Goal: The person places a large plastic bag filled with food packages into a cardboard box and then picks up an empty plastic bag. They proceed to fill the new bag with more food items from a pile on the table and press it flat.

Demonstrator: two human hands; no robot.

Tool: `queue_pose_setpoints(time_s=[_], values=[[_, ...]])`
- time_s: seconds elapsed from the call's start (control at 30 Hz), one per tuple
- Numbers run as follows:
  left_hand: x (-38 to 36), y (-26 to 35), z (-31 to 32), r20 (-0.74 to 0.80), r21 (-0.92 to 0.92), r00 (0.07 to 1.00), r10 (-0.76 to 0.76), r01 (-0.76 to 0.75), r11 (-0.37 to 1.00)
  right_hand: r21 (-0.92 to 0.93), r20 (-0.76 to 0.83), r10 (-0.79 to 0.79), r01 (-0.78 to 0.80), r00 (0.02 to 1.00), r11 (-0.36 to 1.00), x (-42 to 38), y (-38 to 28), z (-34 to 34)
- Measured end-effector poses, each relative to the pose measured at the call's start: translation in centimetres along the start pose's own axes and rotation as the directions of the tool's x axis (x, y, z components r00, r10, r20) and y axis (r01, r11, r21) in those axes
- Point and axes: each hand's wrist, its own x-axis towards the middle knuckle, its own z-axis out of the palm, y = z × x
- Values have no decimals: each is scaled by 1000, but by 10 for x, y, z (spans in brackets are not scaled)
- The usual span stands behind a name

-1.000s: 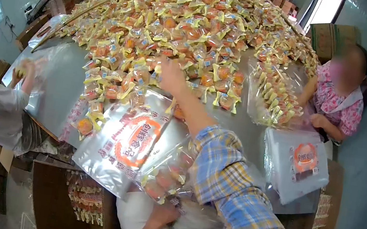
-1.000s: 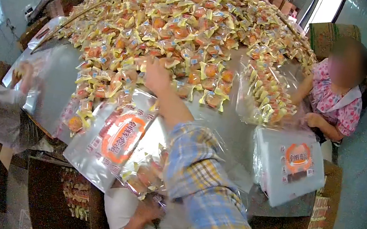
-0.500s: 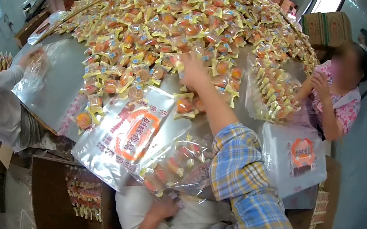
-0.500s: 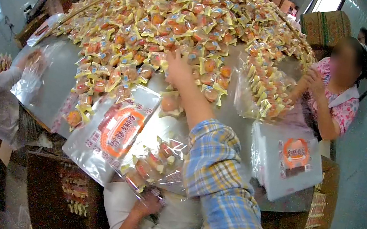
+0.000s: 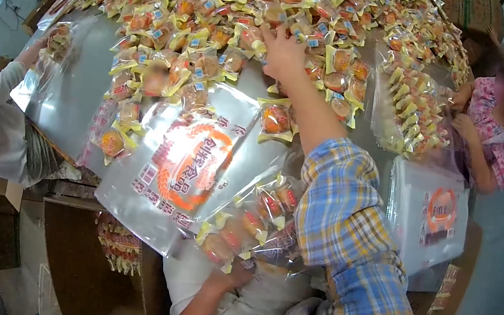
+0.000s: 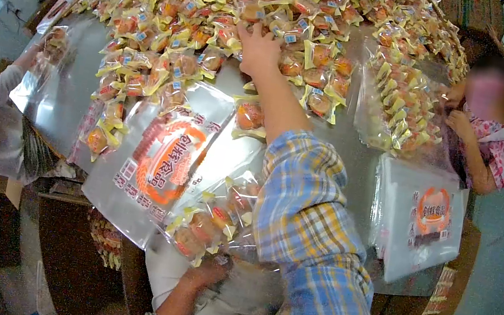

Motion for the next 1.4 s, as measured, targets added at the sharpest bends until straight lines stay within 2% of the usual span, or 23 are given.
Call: queue_pose_setpoints(time_s=[0.07, 0.17, 0.23, 0.33, 0.43, 0.47, 0.53, 0.57, 0.67, 0.73, 0.77, 0.8, 0.9, 0.97, 1.03, 1.1, 1.13, 1.17, 1.23, 1.27, 1.3, 1.33, 1.4], values=[[7, -4, 7, 35, 4, 999, 6, -6, 1000, 4, -69, -7, 7, 998, 1000, -8, -1, 5], [13, 1, -3, 215, 129, 973, -85, 58, 990, -16, -143, -14, 12, 990, 1000, -7, -7, 25], [16, -5, -1, 250, 208, 967, -52, -1, 978, -23, -160, -29, 26, 987, 999, -9, -3, 18], [0, -5, -4, 100, 194, 993, -67, 47, 980, 22, -130, -45, 49, 991, 999, -13, 5, 7], [-28, 23, -31, -111, -80, 993, 25, -34, 996, 116, -232, -75, 104, 970, 988, -28, 18, -9], [-33, 21, -30, -113, -326, 993, -29, -10, 945, 147, -308, -94, 145, 947, 978, -32, 26, -16], [-52, 17, -22, -62, -744, 987, -146, 52, 666, 207, -441, -122, 233, 889, 950, -45, 44, -30], [-61, 19, -23, -59, -788, 991, -122, 29, 615, 325, -323, -85, 195, 943, 925, -69, 47, -65], [-85, 38, -27, -77, -905, 995, -71, -40, 422, 553, -423, -105, 348, 900, 757, -134, 79, -92], [-77, 45, -23, -143, -970, 990, -16, -137, 203, 549, -548, -102, 449, 831, 705, -190, 96, -103], [-74, 38, -20, -165, -981, 986, -21, -162, 107, 464, -552, -160, 461, 818, 756, -221, 108, -109], [-74, 36, -17, -183, -983, 983, -30, -183, 9, 524, -479, -156, 424, 864, 739, -260, 123, -106], [-67, 62, -24, -428, -900, 863, -268, -381, 211, 796, -108, -45, 113, 993, 594, -389, 164, -84], [-56, 64, -27, -524, -830, 826, -207, -439, 345, 750, -152, 12, 107, 988, 652, -448, 165, -95], [-44, 70, -34, -572, -764, 805, -158, -453, 460, 481, -271, -102, 227, 957, 847, -480, 145, -144], [-36, 78, -44, -573, -714, 808, -138, -409, 568, 369, -438, -157, 336, 885, 866, -491, 139, -159], [-22, 74, -47, -630, -668, 772, -83, -484, 566, 652, -301, -9, 213, 954, 727, -511, 132, -150], [-10, 71, -53, -629, -659, 774, -70, -483, 577, 860, -151, 140, 60, 979, 507, -532, 126, -141], [16, 68, -71, -605, -659, 794, -58, -459, 595, 971, -119, 64, 103, 991, 217, -546, 115, -128], [30, 65, -80, -584, -669, 809, -63, -436, 601, 898, -260, -69, 267, 963, 349, -542, 110, -127], [45, 60, -93, -584, -539, 810, 57, -440, 718, 786, -391, -199, 438, 899, 437, -538, 105, -127], [47, 70, -103, -576, -543, 817, 19, -400, 738, 817, -430, -170, 462, 887, 346, -542, 92, -123], [57, 69, -118, -671, -324, 741, -32, -254, 911, 856, -362, -212, 414, 908, 310, -544, 77, -113]])
